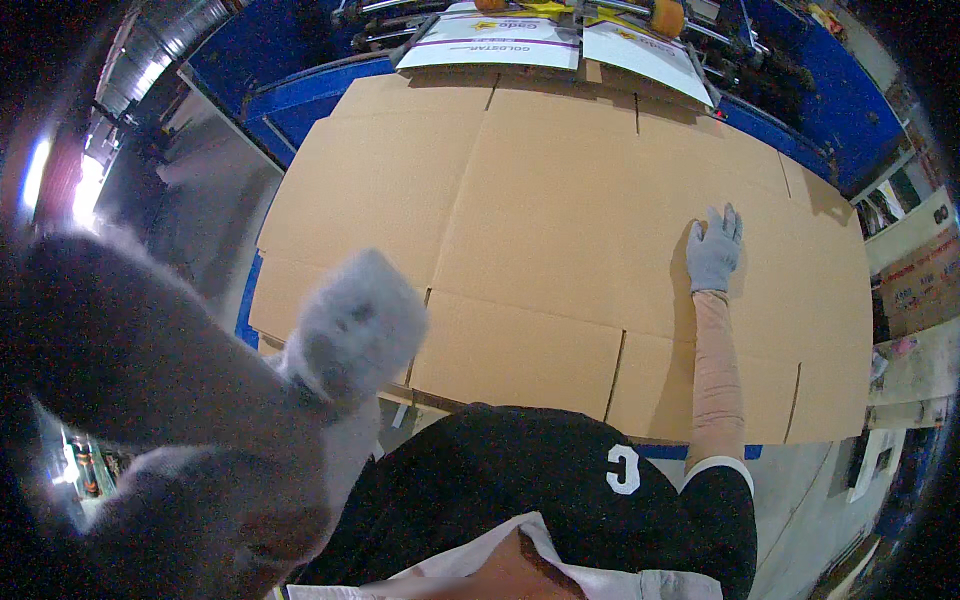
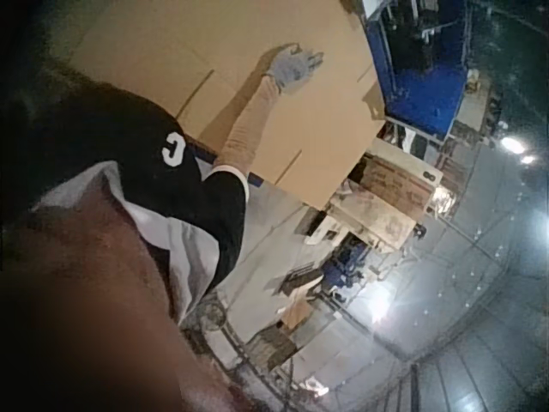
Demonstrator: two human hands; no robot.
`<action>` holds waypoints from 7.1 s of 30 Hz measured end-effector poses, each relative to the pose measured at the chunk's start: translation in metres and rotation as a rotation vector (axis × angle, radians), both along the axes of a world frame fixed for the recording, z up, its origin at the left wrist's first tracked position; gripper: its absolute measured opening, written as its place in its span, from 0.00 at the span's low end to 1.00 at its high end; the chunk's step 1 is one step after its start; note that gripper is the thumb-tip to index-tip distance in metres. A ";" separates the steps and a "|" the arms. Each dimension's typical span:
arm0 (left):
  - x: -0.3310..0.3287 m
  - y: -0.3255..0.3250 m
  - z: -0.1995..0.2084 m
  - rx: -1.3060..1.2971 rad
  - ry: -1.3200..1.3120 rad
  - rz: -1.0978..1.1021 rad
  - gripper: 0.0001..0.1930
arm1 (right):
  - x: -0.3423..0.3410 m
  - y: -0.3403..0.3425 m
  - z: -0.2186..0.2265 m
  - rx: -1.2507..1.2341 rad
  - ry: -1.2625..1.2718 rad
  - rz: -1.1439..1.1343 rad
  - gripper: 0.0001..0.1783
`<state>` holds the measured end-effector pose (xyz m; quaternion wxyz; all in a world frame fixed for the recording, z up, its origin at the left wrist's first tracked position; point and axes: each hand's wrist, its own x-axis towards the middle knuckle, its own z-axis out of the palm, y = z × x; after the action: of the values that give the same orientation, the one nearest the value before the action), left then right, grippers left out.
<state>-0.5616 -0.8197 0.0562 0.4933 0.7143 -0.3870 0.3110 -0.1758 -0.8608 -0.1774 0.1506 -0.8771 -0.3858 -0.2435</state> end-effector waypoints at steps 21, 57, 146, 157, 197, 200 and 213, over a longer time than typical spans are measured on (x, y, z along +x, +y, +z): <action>-0.098 0.140 -0.082 -0.640 -0.391 1.731 0.27 | 0.008 -0.001 -0.005 0.069 0.018 0.124 0.20; -0.028 0.070 -0.081 0.112 0.013 1.269 0.17 | 0.046 0.111 0.150 0.584 1.563 0.622 0.32; -0.010 0.178 -0.202 0.806 0.478 1.170 0.23 | -0.093 -0.034 0.008 -0.072 -0.064 0.675 0.22; -0.029 0.153 -0.202 0.876 0.618 1.527 0.26 | -0.097 -0.016 -0.029 0.026 -0.052 0.547 0.24; -0.496 -0.137 -0.226 -1.164 0.334 1.493 0.22 | -0.370 -0.314 0.007 0.489 0.763 0.588 0.14; -0.470 -0.162 -0.151 -0.900 0.326 1.388 0.19 | -0.372 -0.311 0.037 0.589 1.237 0.608 0.23; -0.269 -0.217 -0.131 0.593 0.651 1.131 0.30 | -0.287 -0.229 0.126 0.853 1.778 0.899 0.37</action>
<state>-0.8303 -1.0364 -0.0745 0.1320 0.9659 0.1413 0.1720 -0.4630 -1.0898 -0.0514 0.7445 -0.3933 -0.3080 0.4428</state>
